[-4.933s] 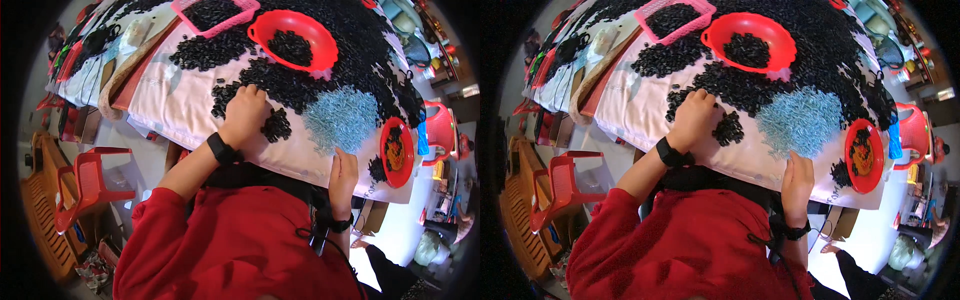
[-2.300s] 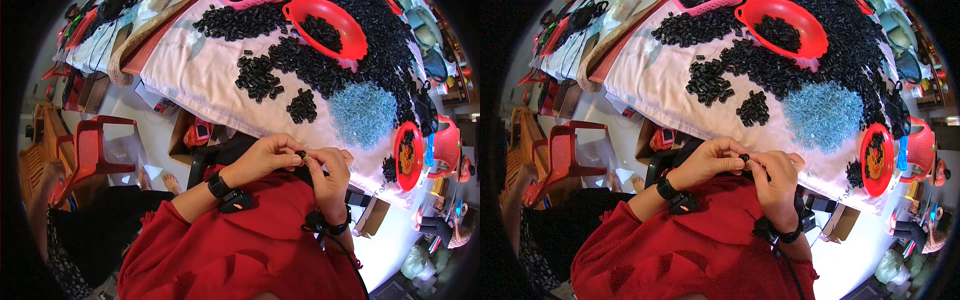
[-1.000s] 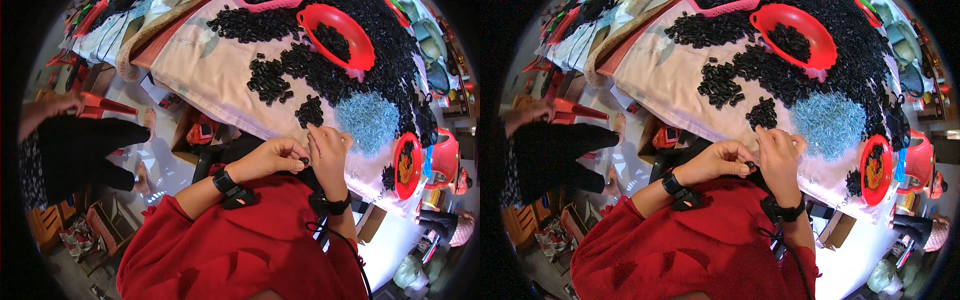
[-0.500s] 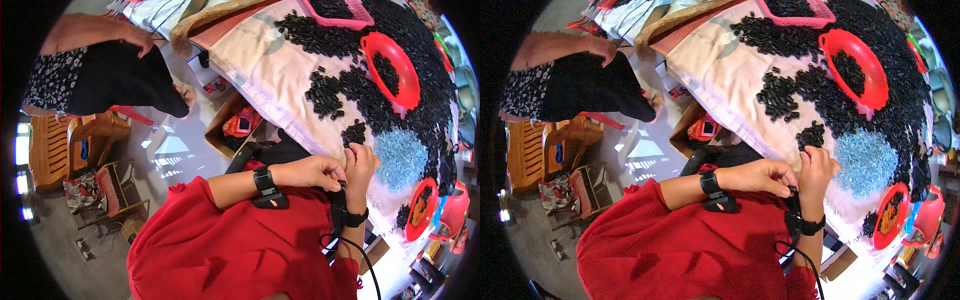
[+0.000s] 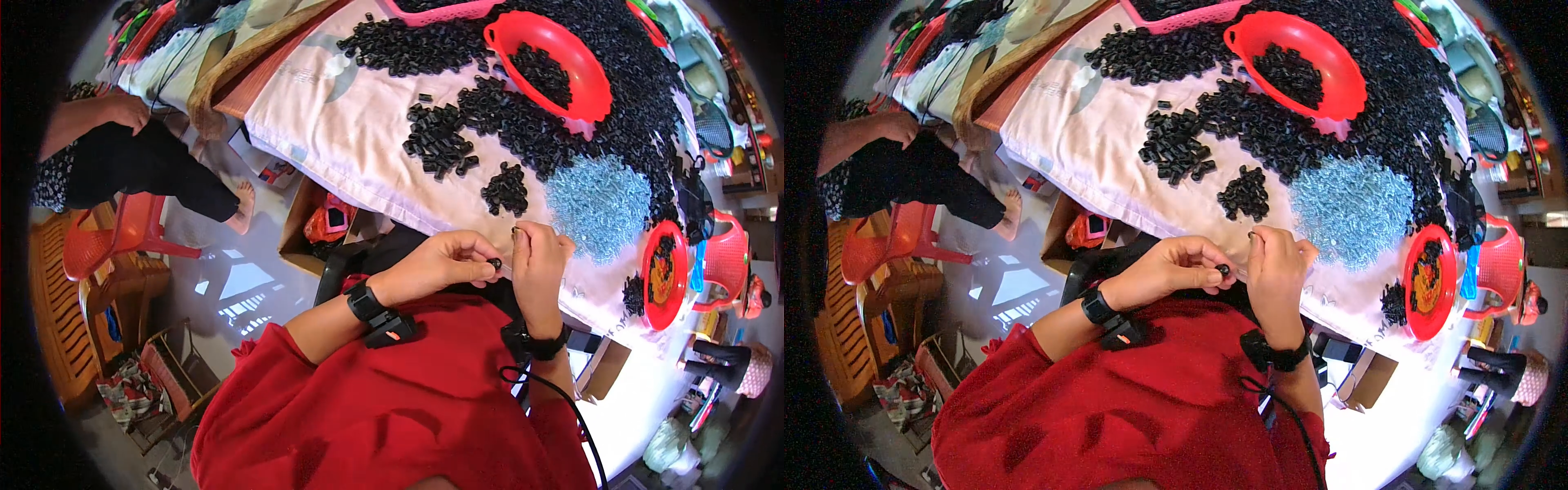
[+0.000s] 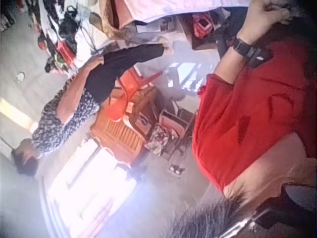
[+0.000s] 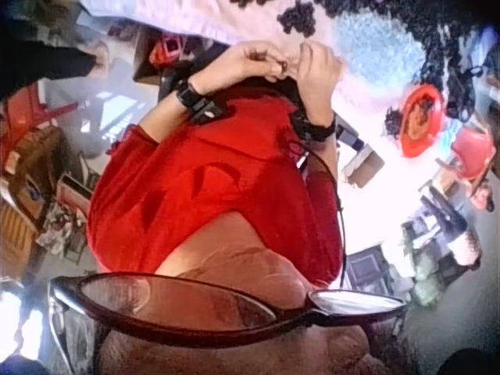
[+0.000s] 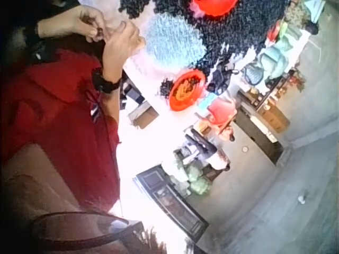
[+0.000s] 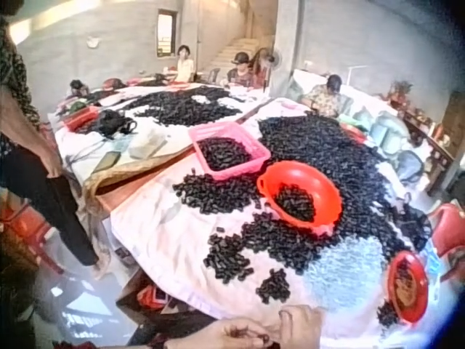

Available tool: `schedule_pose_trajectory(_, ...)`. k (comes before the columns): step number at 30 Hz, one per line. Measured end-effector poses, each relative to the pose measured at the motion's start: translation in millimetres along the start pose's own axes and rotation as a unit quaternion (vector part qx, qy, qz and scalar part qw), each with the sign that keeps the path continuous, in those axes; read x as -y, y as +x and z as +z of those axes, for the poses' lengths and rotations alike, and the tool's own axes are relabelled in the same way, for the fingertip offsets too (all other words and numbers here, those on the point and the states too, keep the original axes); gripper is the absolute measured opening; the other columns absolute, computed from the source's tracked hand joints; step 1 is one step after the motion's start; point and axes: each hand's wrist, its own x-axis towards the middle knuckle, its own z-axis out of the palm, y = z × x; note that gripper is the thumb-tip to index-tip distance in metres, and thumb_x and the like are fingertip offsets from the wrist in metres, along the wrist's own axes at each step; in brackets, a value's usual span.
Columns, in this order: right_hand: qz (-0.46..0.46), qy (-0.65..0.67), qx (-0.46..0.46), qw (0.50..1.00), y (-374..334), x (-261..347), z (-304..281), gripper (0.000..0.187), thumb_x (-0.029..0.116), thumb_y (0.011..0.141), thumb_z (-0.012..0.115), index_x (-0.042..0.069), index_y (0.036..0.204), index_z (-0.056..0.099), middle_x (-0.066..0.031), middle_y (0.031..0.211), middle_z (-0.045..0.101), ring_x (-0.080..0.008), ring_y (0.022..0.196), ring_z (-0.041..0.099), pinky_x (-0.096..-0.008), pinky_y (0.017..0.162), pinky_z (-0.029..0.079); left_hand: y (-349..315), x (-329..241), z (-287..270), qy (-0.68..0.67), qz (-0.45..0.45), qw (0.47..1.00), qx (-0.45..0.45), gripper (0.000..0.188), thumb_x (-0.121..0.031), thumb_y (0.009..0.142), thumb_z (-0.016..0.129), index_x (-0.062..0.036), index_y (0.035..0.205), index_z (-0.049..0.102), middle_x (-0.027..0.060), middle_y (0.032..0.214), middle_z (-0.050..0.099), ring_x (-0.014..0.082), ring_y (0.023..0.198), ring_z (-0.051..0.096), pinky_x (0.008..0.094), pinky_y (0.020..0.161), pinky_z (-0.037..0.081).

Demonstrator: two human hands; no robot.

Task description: Sorting and assembling small black shoe components or accessories at a workstation.

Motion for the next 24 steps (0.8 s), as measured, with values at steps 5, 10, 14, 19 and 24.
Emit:
schedule_pose_trajectory(5,0.076,0.194,0.019,0.978,2,17,-30,0.011,0.005,0.091,0.067,0.006,0.102,0.068,-0.0066,0.091,0.065,-0.0199,0.082,0.060,-0.0339,0.085,0.039,-1,2,-3,0.039,0.012,0.999,-0.016,0.023,-0.009,0.099,0.067,-0.0026,0.121,0.065,0.0076,0.113,0.071,0.0142,0.105,0.068,0.0306,0.092,0.056)
schedule_pose_trajectory(10,0.088,0.228,-0.004,0.970,0,33,-46,0.011,0.007,0.094,0.067,0.006,0.104,0.070,-0.0060,0.090,0.066,-0.0203,0.080,0.058,-0.0323,0.083,0.040,1,-4,7,0.018,0.008,0.999,-0.042,0.021,-0.007,0.098,0.067,-0.0028,0.119,0.064,0.0061,0.111,0.071,0.0135,0.103,0.067,0.0292,0.091,0.055)
schedule_pose_trajectory(14,0.072,0.228,0.024,0.971,-1,35,-57,0.011,0.009,0.097,0.066,0.005,0.106,0.070,-0.0065,0.094,0.067,-0.0205,0.084,0.058,-0.0331,0.085,0.041,-3,-9,16,0.036,0.016,0.998,-0.042,0.021,-0.008,0.098,0.068,-0.0030,0.118,0.064,0.0051,0.111,0.070,0.0115,0.102,0.066,0.0273,0.090,0.054)
schedule_pose_trajectory(19,0.131,0.288,-0.020,0.948,-5,41,-70,0.013,0.007,0.096,0.066,0.005,0.109,0.071,-0.0058,0.091,0.067,-0.0213,0.086,0.060,-0.0326,0.086,0.040,-1,-27,30,0.097,0.031,0.994,-0.033,0.022,-0.008,0.098,0.069,-0.0032,0.119,0.065,0.0023,0.112,0.069,0.0075,0.100,0.064,0.0242,0.089,0.052)
schedule_pose_trajectory(24,0.069,0.197,-0.048,0.977,-4,38,-76,0.015,0.007,0.097,0.064,0.002,0.109,0.071,-0.0086,0.096,0.065,-0.0237,0.095,0.058,-0.0353,0.089,0.043,6,-31,38,0.086,0.016,0.996,-0.017,0.024,-0.009,0.098,0.069,-0.0033,0.120,0.065,0.0022,0.113,0.069,0.0075,0.100,0.064,0.0241,0.089,0.052)
